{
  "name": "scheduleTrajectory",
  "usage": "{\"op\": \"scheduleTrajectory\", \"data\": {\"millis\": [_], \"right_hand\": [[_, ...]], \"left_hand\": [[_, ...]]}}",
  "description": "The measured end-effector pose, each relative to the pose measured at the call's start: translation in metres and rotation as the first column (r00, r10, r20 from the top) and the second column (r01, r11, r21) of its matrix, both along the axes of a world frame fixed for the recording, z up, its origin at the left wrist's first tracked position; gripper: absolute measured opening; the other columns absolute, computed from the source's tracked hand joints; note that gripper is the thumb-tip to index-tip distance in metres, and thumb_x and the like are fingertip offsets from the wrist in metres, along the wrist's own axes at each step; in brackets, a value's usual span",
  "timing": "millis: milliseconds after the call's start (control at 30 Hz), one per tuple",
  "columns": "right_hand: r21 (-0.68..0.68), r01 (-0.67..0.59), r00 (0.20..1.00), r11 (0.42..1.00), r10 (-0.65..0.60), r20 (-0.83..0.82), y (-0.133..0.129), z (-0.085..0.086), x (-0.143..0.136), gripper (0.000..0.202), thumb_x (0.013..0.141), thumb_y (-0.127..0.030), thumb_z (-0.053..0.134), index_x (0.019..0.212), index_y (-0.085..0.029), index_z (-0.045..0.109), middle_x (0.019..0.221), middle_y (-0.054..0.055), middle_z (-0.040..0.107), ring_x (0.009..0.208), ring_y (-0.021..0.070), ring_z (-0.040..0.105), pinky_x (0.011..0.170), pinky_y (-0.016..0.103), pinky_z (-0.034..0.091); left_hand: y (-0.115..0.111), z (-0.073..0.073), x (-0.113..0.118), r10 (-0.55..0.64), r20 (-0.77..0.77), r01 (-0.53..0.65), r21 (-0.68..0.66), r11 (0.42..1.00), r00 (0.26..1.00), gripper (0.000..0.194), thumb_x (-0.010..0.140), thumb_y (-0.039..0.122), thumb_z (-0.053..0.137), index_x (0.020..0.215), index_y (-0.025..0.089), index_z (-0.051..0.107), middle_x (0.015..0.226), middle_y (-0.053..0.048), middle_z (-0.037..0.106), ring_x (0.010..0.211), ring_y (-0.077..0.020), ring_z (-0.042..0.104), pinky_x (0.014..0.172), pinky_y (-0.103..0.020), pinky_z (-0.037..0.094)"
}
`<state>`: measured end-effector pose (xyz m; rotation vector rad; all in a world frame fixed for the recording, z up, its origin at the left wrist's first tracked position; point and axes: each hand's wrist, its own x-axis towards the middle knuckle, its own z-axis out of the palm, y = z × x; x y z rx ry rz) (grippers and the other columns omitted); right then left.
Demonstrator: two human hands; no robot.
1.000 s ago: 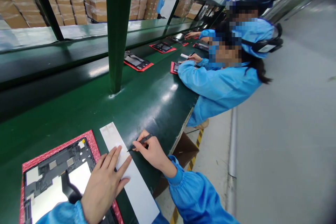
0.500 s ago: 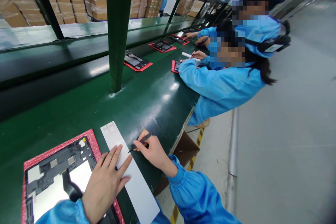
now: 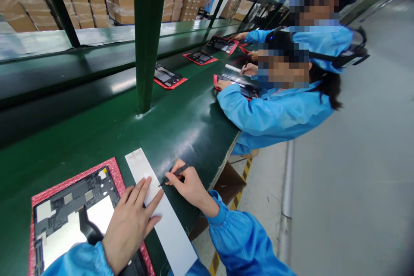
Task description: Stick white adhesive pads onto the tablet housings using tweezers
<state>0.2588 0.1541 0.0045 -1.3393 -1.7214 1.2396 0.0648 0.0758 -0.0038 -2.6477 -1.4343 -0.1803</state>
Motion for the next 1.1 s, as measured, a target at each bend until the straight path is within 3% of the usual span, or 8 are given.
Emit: {"op": "scheduleTrajectory", "data": {"millis": [400,867,1100], "right_hand": [[-0.033,0.034,0.998,0.999,-0.036,-0.060,0.004,-0.007,-0.001,0.020,0.087,-0.033,0.062,0.076,-0.022,0.049,0.061,-0.003,0.064,0.064,0.0206,0.074,0.054,0.025,0.054],[-0.061,0.053,0.994,0.997,-0.058,-0.088,0.005,-0.006,-0.004,0.020,0.085,-0.032,0.063,0.075,-0.022,0.050,0.058,-0.004,0.063,0.062,0.0203,0.074,0.051,0.023,0.052],[-0.194,0.076,0.914,0.978,-0.147,-0.379,0.011,-0.013,0.001,0.029,0.077,-0.042,0.072,0.074,-0.021,0.052,0.054,-0.004,0.067,0.053,0.0159,0.070,0.048,0.021,0.048]], "left_hand": [[0.002,0.000,-0.001,0.005,0.045,-0.005,0.017,1.000,0.999,0.051,0.088,0.052,0.053,0.136,0.037,0.047,0.142,-0.016,0.048,0.124,-0.0293,0.052,0.090,-0.043,0.048],[0.003,0.001,-0.002,-0.010,0.046,0.010,0.014,1.000,0.999,0.052,0.088,0.050,0.053,0.138,0.038,0.044,0.141,-0.018,0.049,0.124,-0.0298,0.052,0.089,-0.044,0.049],[0.004,0.001,-0.004,-0.019,0.053,0.020,-0.004,1.000,0.998,0.047,0.088,0.047,0.056,0.133,0.038,0.050,0.141,-0.018,0.049,0.123,-0.0304,0.053,0.088,-0.044,0.050]]}}
